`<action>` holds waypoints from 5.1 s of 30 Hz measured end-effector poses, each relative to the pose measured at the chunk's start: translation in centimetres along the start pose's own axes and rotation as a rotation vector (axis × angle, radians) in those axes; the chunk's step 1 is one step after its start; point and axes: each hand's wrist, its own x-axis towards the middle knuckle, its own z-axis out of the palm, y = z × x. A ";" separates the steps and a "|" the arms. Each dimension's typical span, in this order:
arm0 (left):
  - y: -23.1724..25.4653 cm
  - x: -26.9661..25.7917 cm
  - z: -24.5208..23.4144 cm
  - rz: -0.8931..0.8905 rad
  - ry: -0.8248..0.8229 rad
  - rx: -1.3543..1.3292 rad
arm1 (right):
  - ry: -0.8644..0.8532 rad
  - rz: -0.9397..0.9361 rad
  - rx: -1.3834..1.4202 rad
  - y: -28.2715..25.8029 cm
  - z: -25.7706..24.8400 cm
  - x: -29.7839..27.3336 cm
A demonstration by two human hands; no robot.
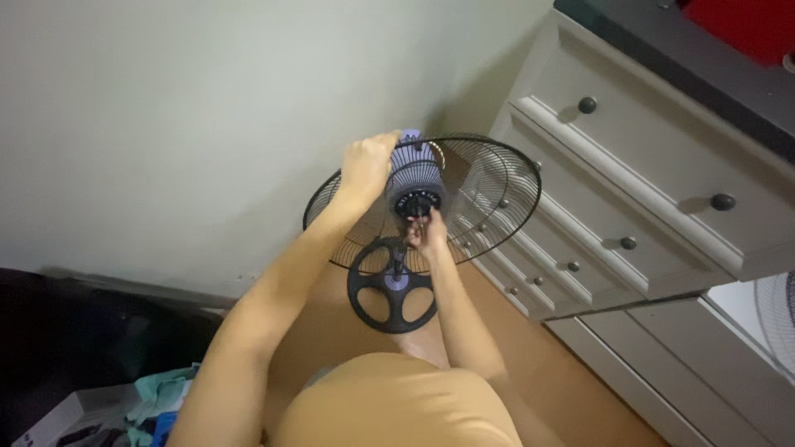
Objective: The person assembles a standing fan by attaching the fan blades, securing the front and rear wire cages, and tightening the central hub nut. The person repeatedly removes and reattaches components to ensure proper alignment and fit.
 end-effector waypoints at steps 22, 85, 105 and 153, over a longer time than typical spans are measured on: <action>-0.6 -0.4 1.3 -0.017 -0.037 0.108 | 0.541 -0.359 -1.233 -4.5 4.5 -7.7; -0.9 -0.7 -1.1 -0.043 -0.120 -0.122 | 0.312 -0.289 -0.381 -2.3 4.5 -3.4; -0.3 0.6 -2.5 -0.090 -0.189 -0.086 | 0.255 -0.348 -0.344 -1.6 4.3 -2.2; 0.1 -12.0 16.0 -0.764 -0.156 -0.129 | 0.061 -0.454 -0.772 -1.3 -0.4 -1.0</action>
